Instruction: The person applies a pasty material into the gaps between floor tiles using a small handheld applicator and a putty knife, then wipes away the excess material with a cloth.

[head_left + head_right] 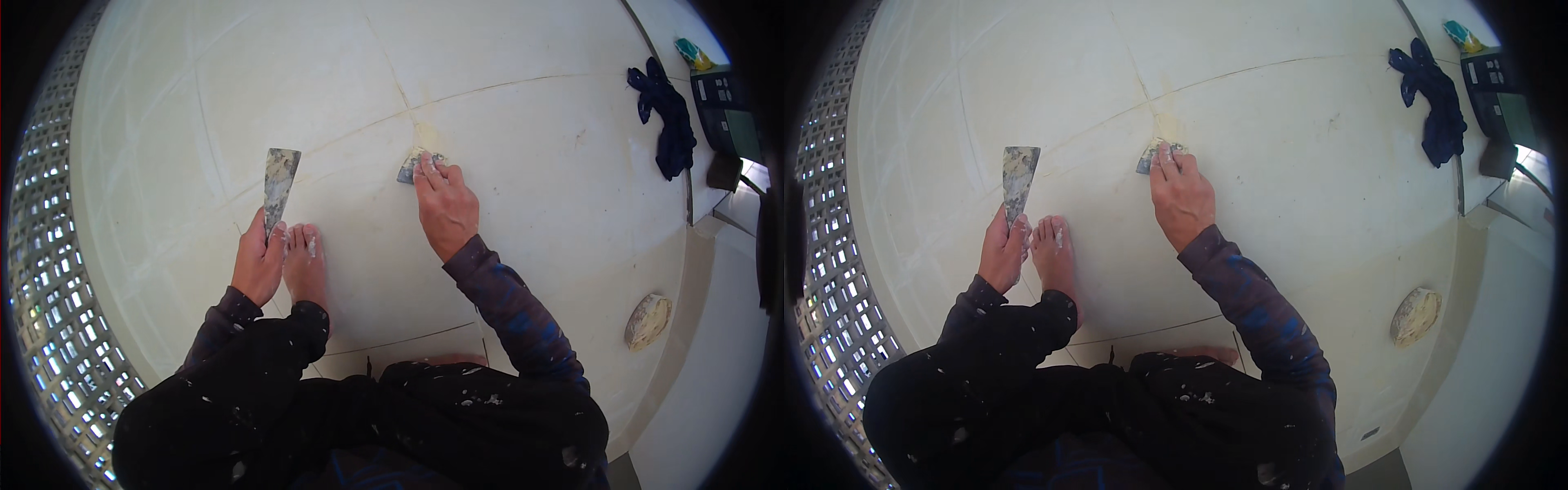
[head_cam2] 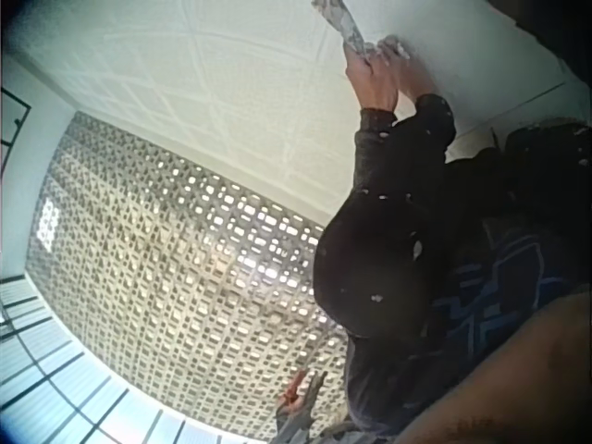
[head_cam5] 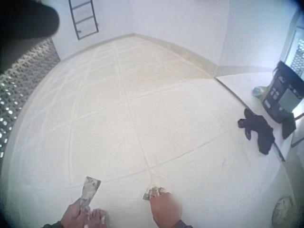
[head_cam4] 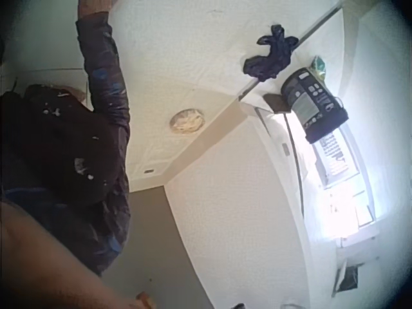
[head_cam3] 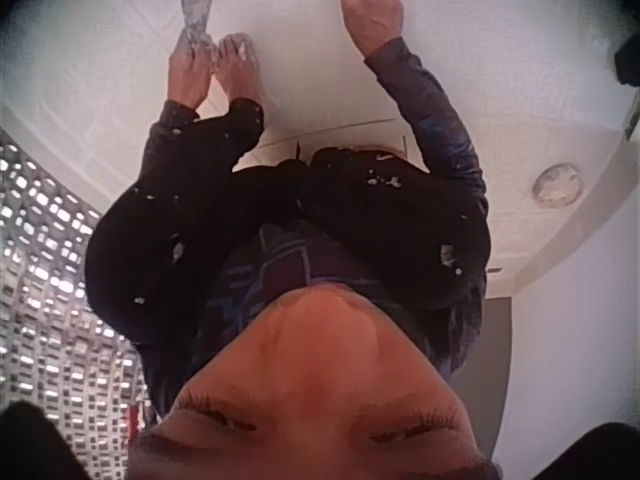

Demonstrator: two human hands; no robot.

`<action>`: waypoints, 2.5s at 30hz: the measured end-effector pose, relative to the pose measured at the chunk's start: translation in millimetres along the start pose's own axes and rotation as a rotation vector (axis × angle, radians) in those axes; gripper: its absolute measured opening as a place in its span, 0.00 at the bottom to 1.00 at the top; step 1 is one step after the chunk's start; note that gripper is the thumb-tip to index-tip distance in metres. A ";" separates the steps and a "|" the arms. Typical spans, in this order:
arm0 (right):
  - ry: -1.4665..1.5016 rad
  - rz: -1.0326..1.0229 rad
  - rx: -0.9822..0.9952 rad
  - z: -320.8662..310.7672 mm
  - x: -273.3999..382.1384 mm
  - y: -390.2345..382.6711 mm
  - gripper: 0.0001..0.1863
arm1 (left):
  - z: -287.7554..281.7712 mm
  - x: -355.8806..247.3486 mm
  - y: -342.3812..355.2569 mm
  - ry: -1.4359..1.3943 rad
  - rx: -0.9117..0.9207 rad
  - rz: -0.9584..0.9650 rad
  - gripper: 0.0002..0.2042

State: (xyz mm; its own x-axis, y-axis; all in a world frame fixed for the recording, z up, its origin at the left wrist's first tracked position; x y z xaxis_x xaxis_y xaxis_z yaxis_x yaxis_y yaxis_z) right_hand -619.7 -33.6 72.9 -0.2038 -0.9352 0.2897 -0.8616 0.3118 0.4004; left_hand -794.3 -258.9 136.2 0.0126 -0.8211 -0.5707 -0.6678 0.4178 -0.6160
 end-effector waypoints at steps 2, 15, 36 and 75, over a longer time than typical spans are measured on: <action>0.023 0.001 0.057 -10.8 16.7 -21.8 0.13 | 2.4 -6.1 -3.7 -0.012 -0.002 0.019 0.17; 0.443 0.092 0.047 -16.1 -72.7 73.4 0.16 | 4.7 -6.7 -10.0 -0.166 0.017 -0.021 0.14; 0.457 0.281 -0.032 -84.2 15.7 -106.2 0.21 | 0.6 -9.1 -12.1 -0.112 0.050 0.022 0.12; 0.399 0.369 0.196 -97.0 55.6 -169.7 0.18 | 9.4 -16.4 -21.9 -0.220 0.105 0.081 0.05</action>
State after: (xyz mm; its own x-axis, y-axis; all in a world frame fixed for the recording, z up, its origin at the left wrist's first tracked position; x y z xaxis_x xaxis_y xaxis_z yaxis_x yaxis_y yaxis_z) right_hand -439.8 -122.2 105.4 -0.3486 -0.6233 0.7000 -0.8447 0.5326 0.0535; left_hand -772.9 -250.9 154.0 0.1318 -0.6836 -0.7179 -0.5926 0.5262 -0.6098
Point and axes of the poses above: each hand's wrist, its own y-axis towards the middle knuckle, its own z-axis out of the palm, x = y × z, the point moved 7 cm from there along y, towards the middle knuckle, and after that the axes turned 10 degrees about -z, right-handed, at the moved point
